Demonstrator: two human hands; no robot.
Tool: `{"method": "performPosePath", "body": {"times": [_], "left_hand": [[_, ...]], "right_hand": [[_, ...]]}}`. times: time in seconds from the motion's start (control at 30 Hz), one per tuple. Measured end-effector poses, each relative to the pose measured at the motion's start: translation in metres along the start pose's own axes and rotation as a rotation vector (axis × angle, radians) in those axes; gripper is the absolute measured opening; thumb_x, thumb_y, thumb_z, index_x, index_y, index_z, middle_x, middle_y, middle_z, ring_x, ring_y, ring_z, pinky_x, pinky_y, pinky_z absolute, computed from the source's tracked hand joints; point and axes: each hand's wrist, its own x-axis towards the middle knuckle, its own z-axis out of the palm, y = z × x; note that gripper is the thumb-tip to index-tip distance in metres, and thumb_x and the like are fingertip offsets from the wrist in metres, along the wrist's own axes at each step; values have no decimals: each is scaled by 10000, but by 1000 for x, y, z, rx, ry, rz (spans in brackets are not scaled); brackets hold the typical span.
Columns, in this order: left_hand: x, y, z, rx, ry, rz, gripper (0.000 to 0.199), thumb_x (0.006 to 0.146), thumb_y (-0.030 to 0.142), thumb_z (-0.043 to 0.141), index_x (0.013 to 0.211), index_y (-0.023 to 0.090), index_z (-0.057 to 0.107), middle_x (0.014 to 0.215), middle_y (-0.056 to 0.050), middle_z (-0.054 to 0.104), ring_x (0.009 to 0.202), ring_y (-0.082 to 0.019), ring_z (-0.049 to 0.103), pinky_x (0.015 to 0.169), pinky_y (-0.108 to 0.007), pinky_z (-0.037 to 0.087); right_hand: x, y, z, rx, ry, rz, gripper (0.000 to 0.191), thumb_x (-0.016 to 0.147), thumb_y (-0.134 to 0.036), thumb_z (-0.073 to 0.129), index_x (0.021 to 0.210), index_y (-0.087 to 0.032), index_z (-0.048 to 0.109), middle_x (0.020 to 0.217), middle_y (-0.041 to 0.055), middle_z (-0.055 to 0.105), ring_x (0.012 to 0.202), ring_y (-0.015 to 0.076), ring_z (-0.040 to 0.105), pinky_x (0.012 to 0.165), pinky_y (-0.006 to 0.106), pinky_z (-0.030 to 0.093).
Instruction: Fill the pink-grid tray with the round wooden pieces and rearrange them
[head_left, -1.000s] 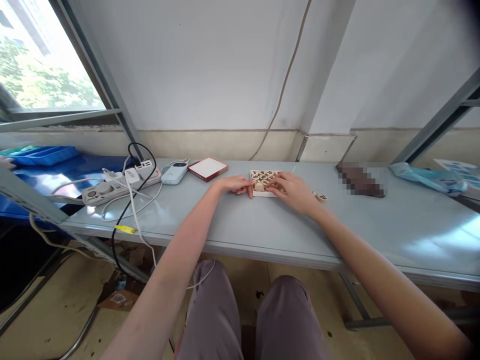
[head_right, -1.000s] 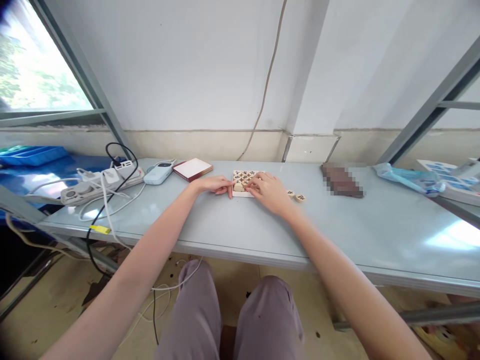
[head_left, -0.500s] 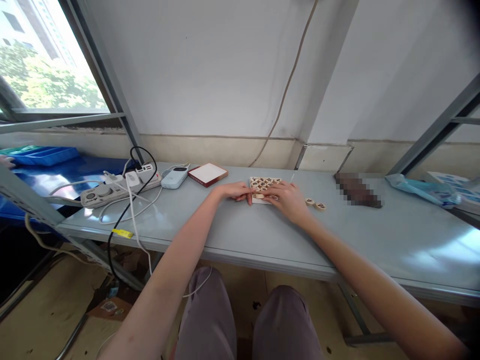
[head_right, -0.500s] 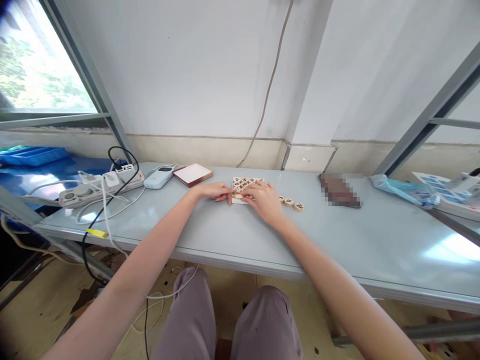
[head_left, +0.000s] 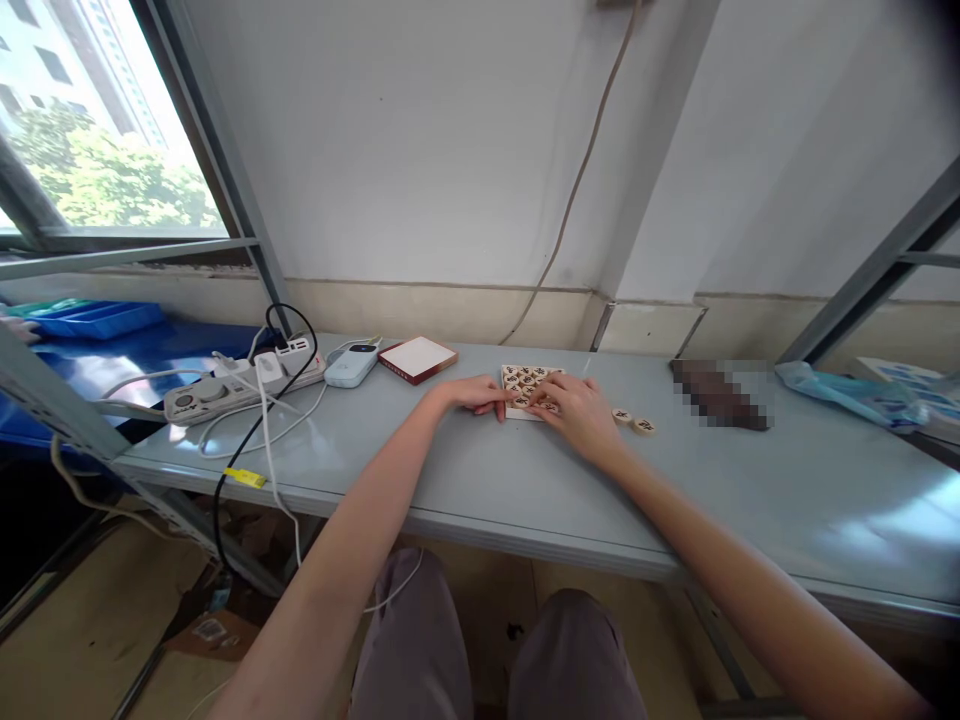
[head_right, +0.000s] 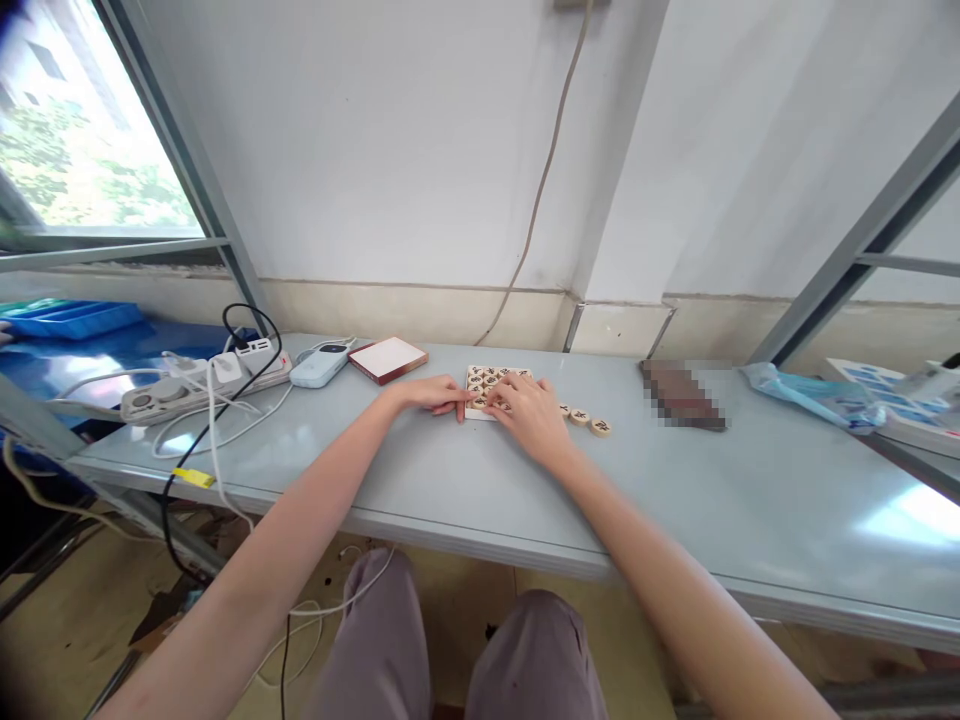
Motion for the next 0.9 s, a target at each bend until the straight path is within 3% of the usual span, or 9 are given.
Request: {"method": "performPosePath", "body": {"times": [0.2,0.4,0.5,0.57,0.63,0.73,0.8,0.9], "left_hand": [[1,0,0,1,-1,-25,615,772,659,403,706,113,679,356,31,374,345,-76,298,416,-236,257],[-5,6,0,5,6,-16,585,785,628,415,710,111,679,369,32,386,346,-69,313,420,-227,270],[-6,7,0,15,7,-6,576,786,621,421,712,111,679,368,32,384,359,-70,319,430,-222,274],[-6,5,0,21,12,11,572,782,620,428,709,112,682,366,31,383,367,-70,326,440,-219,282],[-5,4,0,27,19,11,576,770,630,439,697,114,684,364,29,386,371,-70,334,445,-218,288],[-4,4,1,20,29,-13,604,752,661,436,674,116,684,358,25,389,364,-70,332,439,-223,286],[-5,5,2,9,40,-27,615,745,673,432,670,118,684,355,25,389,359,-71,327,433,-226,281],[-6,7,2,5,51,-33,612,746,671,432,676,118,685,353,27,384,358,-71,325,431,-226,278]], "right_hand": [[-5,4,3,-81,-39,-30,307,875,-450,404,847,-235,622,1007,89,552,888,236,470,703,337,314],[-3,0,3,-71,-69,-74,320,889,-433,371,919,-239,623,1052,98,542,937,248,461,728,357,335],[-2,18,-9,-113,-40,-12,318,889,-400,374,873,-228,642,1023,100,567,917,247,479,748,377,341],[-6,42,-20,-133,-23,116,304,864,-421,411,889,-228,645,1021,99,578,946,260,488,761,385,353],[-14,71,-30,-92,-107,237,338,783,-498,509,977,-249,632,1001,81,596,964,266,504,759,376,383],[-25,103,-35,-45,-347,364,459,621,-525,647,998,-263,645,917,62,630,880,261,555,699,354,420],[-27,110,-33,-5,-469,397,389,612,-472,656,943,-268,669,869,44,647,798,230,581,662,327,424],[-24,103,-27,-35,-443,385,285,656,-437,614,889,-287,679,897,28,657,835,229,586,689,330,415]]}}
